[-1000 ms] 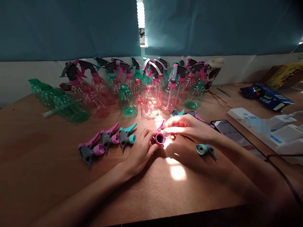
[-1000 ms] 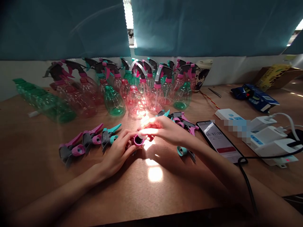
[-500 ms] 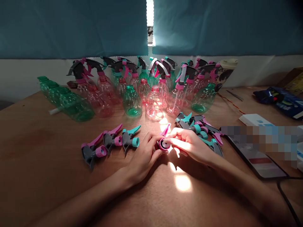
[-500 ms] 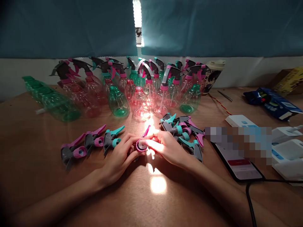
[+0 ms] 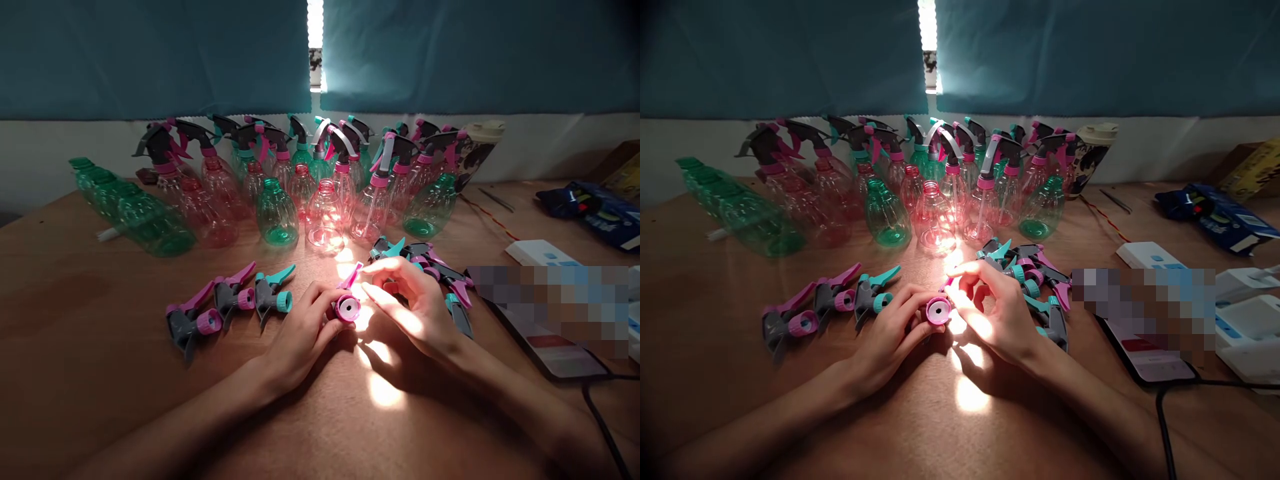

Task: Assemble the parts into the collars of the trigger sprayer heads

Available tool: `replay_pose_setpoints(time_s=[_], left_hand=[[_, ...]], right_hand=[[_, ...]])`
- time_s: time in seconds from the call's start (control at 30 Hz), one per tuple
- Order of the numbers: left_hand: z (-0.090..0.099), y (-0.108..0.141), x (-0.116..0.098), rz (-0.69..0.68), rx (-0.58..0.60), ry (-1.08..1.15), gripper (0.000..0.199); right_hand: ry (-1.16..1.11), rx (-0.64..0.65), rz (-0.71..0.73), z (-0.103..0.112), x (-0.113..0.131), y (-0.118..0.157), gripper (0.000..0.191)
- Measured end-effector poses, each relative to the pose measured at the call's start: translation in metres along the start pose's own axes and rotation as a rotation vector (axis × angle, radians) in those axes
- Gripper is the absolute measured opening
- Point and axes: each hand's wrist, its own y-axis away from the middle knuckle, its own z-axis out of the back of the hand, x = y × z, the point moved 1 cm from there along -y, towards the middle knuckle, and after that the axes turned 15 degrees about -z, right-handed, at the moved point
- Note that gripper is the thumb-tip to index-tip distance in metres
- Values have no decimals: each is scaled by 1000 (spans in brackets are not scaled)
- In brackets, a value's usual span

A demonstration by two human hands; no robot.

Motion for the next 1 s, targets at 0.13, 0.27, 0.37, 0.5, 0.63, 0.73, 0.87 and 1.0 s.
replay_pose_setpoints(time_s=[0.13, 0.27, 0.37, 0.5, 0.63, 0.73, 0.87, 1.0], left_hand=[[0, 0, 0, -24, -1, -18, 27], [0, 0, 1, -53, -4, -26, 29], [-1, 1, 2, -66, -4, -41, 29], [-3, 1, 2, -105, 7, -89, 28], [-5, 2, 1, -120, 13, -153, 27], [-5, 2, 0, -118, 19, -171, 25], [-5, 2, 1, -115, 16, -199, 24], [-6, 2, 4, -143, -14, -246, 27]], right_hand=[[188, -4, 255, 0, -1, 7, 38], [302, 42, 283, -1, -2, 8, 45], [352, 86, 249, -1, 3, 7, 47], [387, 175, 144, 0, 13, 6, 43], [413, 225, 69, 2, 19, 5, 49], [408, 236, 53, 3, 20, 3, 51], [425, 226, 66, 4, 19, 3, 58], [436, 224, 45, 6, 17, 2, 50]])
